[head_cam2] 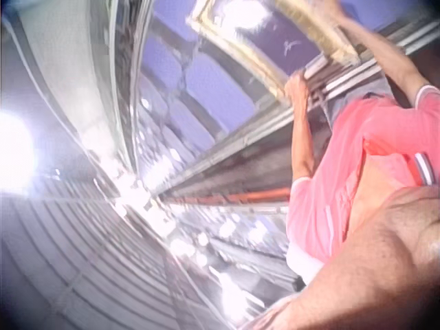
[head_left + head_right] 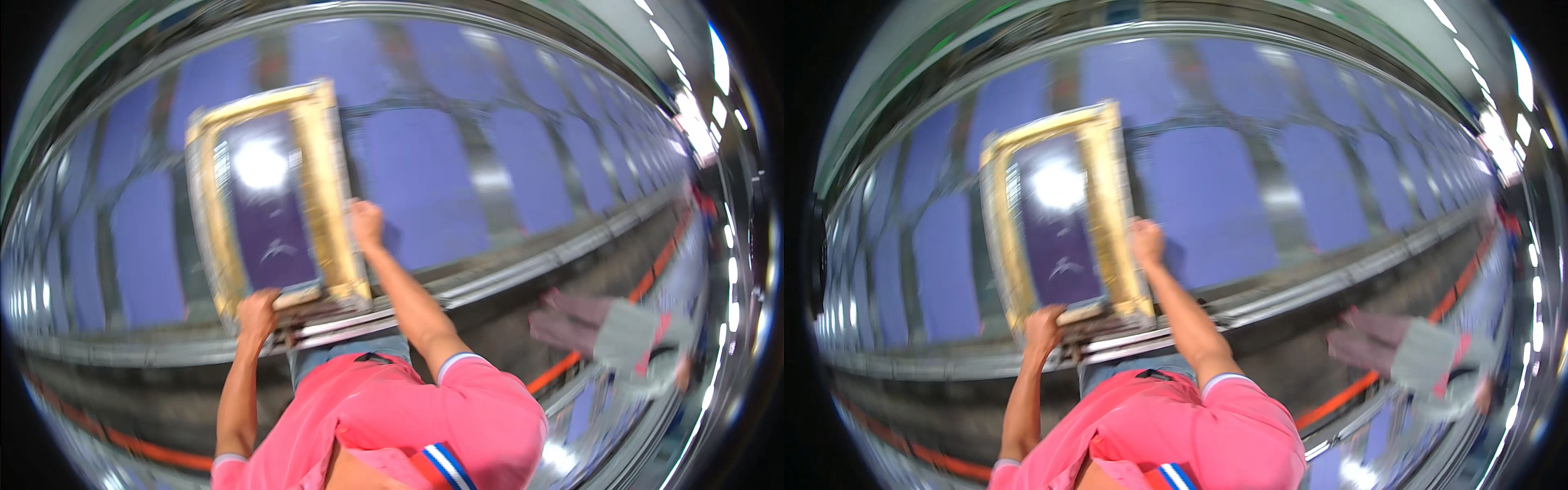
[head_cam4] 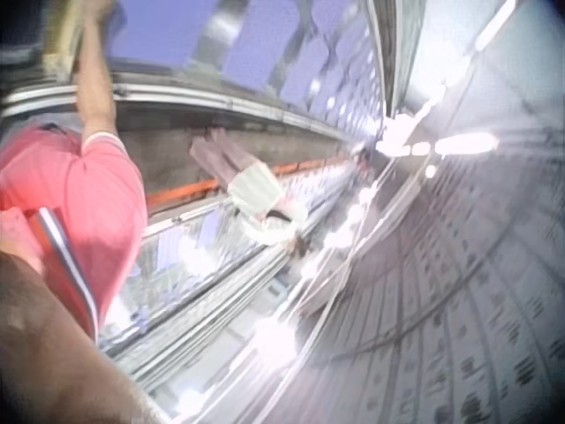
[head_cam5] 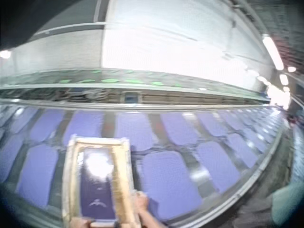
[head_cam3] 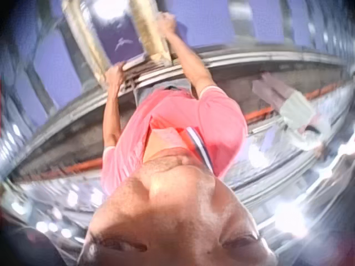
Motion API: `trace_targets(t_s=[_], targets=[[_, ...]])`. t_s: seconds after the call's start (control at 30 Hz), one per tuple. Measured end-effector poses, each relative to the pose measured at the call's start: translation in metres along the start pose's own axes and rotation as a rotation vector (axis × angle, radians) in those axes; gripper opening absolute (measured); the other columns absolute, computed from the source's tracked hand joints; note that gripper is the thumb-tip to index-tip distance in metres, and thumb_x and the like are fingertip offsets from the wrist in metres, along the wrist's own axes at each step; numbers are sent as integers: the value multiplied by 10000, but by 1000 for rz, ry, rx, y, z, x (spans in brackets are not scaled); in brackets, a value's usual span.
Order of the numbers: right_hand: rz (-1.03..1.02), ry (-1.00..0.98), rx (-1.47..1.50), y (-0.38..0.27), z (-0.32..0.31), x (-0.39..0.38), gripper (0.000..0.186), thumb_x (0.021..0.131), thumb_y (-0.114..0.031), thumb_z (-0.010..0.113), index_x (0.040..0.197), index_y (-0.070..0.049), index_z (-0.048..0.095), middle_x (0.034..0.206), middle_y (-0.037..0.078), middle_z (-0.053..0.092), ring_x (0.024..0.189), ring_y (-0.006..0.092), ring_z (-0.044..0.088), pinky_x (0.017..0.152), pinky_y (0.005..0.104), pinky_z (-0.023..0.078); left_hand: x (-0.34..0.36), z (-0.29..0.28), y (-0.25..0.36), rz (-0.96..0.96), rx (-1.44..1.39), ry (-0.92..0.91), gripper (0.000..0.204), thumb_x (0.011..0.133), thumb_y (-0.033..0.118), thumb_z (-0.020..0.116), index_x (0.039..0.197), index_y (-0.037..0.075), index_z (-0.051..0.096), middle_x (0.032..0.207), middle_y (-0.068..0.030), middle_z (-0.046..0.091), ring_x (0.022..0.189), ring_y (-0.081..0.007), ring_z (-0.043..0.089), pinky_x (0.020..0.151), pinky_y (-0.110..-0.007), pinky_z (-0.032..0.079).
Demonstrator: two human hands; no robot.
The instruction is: The person carries a screen printing frame to a conveyor belt and repeatedly prints a purple design onto a series of purple t-shirts using a squeegee. The person moves the frame along the belt, aligns it over each shirt, and pulls the squeegee across the screen to transfer the ink.
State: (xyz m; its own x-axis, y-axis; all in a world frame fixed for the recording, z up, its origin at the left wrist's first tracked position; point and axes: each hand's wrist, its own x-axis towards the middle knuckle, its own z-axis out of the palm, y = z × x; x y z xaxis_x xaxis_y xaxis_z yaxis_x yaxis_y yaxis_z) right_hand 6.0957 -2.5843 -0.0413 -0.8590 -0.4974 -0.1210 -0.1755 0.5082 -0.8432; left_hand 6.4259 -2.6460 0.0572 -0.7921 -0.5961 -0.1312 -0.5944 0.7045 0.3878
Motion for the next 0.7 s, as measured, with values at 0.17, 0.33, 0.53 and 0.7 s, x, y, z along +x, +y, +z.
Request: trace_targets(t_s=[0.17, 0.33, 0.53, 0.7], targets=[[-93, 118, 82, -2, -2, 4, 419, 935, -295, 657, 681, 30, 587, 593, 148, 542, 572, 254, 457, 601, 425, 417, 8, -6, -4, 45, -28, -96, 330, 690, 37, 648, 1000, 103, 738, 997, -95, 738, 918, -327, 700, 730, -456, 556], [-14, 120, 12, 13, -3, 15, 385, 916, -296, 649, 802, 69, 683, 660, 192, 637, 592, 262, 569, 640, 435, 450, -2, 4, -5, 80, -95, -52, 270, 697, 61, 656, 956, 94, 724, 891, -99, 724, 840, -330, 697, 683, -464, 545], [1, 110, -115, -12, -2, 11, 417, 912, -295, 629, 762, 93, 619, 571, 154, 530, 570, 199, 457, 600, 429, 395, -18, 28, -11, 99, -46, -55, 220, 727, 55, 630, 941, 61, 681, 955, -125, 716, 880, -317, 695, 727, -441, 547], [92, 72, -255, -13, -4, 10, 416, 937, -353, 617, 891, 52, 702, 739, 225, 627, 713, 376, 631, 736, 481, 469, 45, 24, -22, 170, -44, 291, 199, 717, 2, 596, 909, 21, 646, 858, -121, 669, 856, -300, 677, 751, -414, 531]])
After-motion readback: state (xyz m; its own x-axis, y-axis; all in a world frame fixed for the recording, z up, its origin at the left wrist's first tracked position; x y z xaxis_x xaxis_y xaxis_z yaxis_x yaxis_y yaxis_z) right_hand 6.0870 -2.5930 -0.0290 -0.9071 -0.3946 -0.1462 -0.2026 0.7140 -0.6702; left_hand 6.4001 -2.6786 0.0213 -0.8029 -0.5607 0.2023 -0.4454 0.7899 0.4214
